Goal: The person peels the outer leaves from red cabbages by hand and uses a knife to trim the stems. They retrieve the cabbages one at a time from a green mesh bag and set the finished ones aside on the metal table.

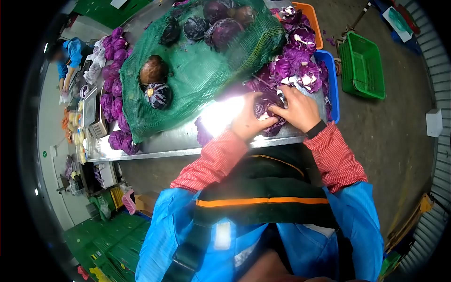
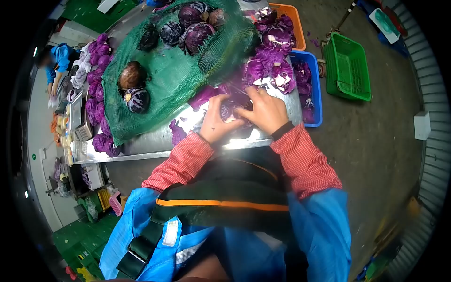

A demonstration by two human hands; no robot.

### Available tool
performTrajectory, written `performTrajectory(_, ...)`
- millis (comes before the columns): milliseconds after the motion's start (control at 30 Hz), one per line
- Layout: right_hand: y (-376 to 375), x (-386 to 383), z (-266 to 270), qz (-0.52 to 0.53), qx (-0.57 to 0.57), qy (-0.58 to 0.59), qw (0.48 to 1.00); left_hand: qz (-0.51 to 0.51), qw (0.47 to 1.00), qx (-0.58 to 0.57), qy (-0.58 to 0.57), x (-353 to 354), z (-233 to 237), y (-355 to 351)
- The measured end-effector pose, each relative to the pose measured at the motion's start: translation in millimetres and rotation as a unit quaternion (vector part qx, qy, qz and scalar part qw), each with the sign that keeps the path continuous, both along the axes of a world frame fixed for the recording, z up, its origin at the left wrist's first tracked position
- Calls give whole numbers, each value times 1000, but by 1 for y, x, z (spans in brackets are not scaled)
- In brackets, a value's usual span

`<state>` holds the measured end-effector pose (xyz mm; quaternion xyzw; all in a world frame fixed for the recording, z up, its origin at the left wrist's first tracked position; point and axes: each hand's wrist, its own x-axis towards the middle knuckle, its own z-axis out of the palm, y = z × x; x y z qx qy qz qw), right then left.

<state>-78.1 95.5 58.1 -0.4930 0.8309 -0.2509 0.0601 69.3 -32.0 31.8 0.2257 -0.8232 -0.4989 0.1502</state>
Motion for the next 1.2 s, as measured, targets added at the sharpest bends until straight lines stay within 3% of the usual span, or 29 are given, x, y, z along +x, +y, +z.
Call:
performTrajectory(100, -4, -16, -13, 58, 2, -48, 997, -34, 998, -46, 8, -4, -3, -5)
performTrajectory(267, -13, -15, -14, 86, -12, 91, 992, -62, 998, -3, -15, -3, 5, -9)
performTrajectory(400, -25, -36, -43, 29, -12, 85, 996, -43, 999, -3, -15, 0, 0, -6)
performTrajectory(433, -22, -52, -65, -26, 57, 75, 995, -52, 998, -14, -17, 2, 1, -7)
performTrajectory(500, -7, -68, -91, -77, 70, 27, 994, -66, 997, -33, -26, 9, 1, -7)
performTrajectory(567, -5, -52, -63, -85, 38, -91, 991, -63, 997, -8, -32, 10, 4, -9)
performTrajectory(633, -12, -28, -24, -21, 23, -180, 983, -62, 998, 15, -30, 6, 2, -10)
performTrajectory(667, -17, -20, 14, 9, 123, -216, 969, -56, 998, 3, -22, 4, -1, -9)
performTrajectory(767, -19, -31, -16, 68, 33, -253, 965, 46, 998, -28, -37, 3, 13, 6)
performTrajectory(800, -27, -38, -22, 73, 63, -249, 964, 82, 994, 7, -78, 3, 20, 12)
performTrajectory(833, -30, -40, -27, 93, 27, -234, 967, 77, 995, 10, -69, 3, 19, 14)
performTrajectory(900, -28, -42, -8, 96, 131, -191, 968, 71, 996, 16, -54, 5, 16, 16)
performTrajectory(1000, -21, -30, -20, 117, 8, 55, 992, 82, 994, -69, -38, 3, -11, 16)
performTrajectory(1200, -34, -43, -34, 94, 53, 217, 970, 69, 986, -144, -54, 1, -7, 21)
